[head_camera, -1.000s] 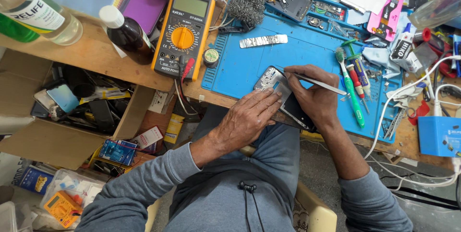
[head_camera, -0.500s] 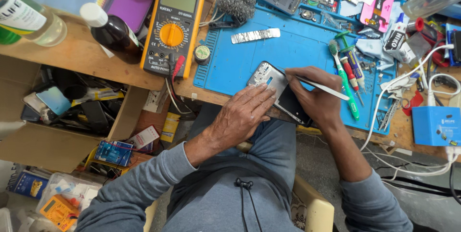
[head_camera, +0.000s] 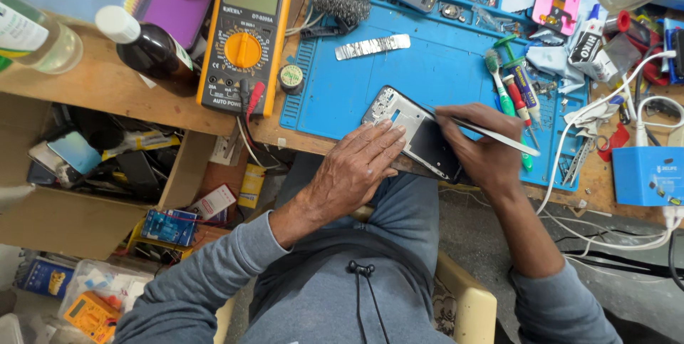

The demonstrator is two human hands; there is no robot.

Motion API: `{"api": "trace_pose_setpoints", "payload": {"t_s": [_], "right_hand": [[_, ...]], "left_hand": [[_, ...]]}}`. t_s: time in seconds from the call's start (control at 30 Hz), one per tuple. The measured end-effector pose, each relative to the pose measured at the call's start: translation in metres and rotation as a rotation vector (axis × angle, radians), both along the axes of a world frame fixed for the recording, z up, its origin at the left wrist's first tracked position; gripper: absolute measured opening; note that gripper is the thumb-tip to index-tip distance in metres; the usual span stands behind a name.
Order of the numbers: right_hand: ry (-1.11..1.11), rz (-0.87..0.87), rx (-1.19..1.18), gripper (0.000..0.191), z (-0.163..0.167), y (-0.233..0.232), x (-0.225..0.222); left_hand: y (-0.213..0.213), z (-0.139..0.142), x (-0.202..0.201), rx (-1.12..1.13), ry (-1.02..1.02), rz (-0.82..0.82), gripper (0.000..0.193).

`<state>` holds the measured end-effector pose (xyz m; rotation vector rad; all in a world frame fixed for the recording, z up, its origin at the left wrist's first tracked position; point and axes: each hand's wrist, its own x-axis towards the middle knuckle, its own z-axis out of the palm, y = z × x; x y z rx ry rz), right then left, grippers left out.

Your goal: The person cleans the interior of a disassembled smartphone using a metal spudger and a toothbrush. They then handle a pink battery, attach a ribbon cable, and apply adhesive tape to the battery connector.

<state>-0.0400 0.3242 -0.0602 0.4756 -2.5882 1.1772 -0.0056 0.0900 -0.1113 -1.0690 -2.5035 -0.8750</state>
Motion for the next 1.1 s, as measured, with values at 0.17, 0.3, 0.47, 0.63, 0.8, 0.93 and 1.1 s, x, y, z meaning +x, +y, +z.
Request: {"api": "trace_pose_setpoints", "payload": {"t_s": [0.17, 0.3, 0.47, 0.63, 0.8, 0.93, 1.1], "right_hand": [[0.003, -0.042, -0.026, 0.013, -0.008, 0.005, 0.002], [0.027, 0.011, -0.057, 0.011, -0.019, -0.003, -0.007], [-0.005, -0.027, -0.041, 0.014, -0.013, 0.019, 0.02], [-0.072, -0.148, -0.119, 0.014, -0.015, 0.045, 0.058], [-0.021, -0.048, -0.175, 0.014, -0.022, 0.029, 0.048], [-0.032, 0.034, -0.229, 0.012, -0.017, 0.005, 0.026], [-0.003, -0.016, -0.095, 0.013, -0.01, 0.019, 0.037]], "left_hand": [[-0.001, -0.002, -0.005, 0.012, -0.009, -0.009, 0.053], [0.005, -0.001, 0.004, 0.008, -0.014, -0.001, 0.052], [0.008, 0.006, 0.012, -0.002, -0.015, -0.008, 0.052], [0.007, 0.017, 0.021, -0.013, -0.035, -0.03, 0.05], [0.015, 0.024, 0.036, -0.015, -0.032, -0.035, 0.046], [0.019, 0.026, 0.042, 0.006, -0.018, -0.027, 0.041], [0.014, 0.024, 0.037, 0.024, 0.01, -0.01, 0.036]]}}
